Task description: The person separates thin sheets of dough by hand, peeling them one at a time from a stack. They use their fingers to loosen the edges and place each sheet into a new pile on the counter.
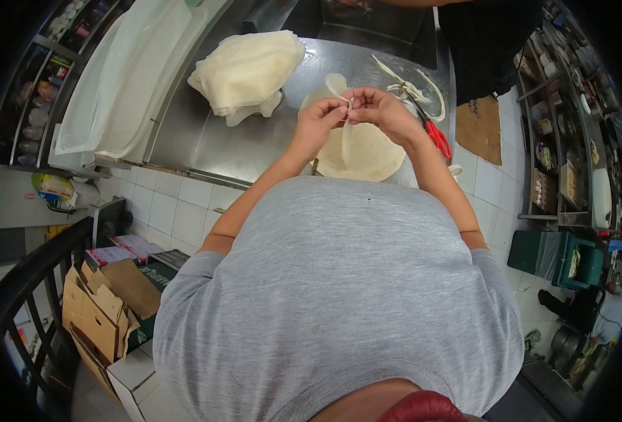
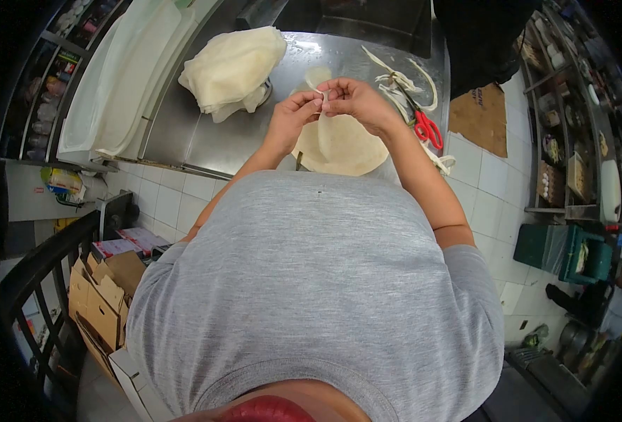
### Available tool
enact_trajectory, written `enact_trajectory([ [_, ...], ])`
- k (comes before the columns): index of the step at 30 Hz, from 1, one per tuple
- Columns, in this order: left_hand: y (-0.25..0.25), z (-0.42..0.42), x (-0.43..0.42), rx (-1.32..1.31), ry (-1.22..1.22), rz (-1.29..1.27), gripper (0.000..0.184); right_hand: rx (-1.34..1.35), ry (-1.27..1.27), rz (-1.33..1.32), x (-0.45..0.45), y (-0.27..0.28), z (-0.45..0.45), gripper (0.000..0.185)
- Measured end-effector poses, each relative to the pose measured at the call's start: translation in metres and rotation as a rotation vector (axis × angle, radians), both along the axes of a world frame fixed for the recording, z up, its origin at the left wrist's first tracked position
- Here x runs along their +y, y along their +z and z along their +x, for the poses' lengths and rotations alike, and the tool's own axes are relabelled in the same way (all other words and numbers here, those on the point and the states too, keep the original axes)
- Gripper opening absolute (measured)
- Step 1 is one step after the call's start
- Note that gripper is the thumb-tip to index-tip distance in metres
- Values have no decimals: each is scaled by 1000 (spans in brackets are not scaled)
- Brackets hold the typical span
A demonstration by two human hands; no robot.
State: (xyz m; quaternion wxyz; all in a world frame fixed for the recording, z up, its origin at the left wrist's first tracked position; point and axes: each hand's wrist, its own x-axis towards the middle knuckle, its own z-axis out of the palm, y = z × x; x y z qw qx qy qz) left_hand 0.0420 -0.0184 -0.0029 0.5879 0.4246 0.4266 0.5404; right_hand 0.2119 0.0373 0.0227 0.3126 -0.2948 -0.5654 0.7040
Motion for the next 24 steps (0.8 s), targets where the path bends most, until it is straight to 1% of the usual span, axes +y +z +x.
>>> enact_trajectory([
  [7,-5,-4,2,-60,-77,-20,24,-35,-27,36,3,-7,-1,42],
  [10,-6,-6,2,-68,-115,-23,29,-25,-25,26,7,-12,1,43],
  [13,-11,-7,3,-144,-174,26,34,-3,-22,16,9,-14,2,43],
  [16,-14,-6,4,-109,-222,76,41,19,-26,0,9,-14,4,43],
  [19,-12,-6,5,-90,-243,72,47,25,-26,-5,10,-15,5,43],
  [24,-11,-5,5,-91,-247,90,50,24,-25,1,11,-14,7,43],
])
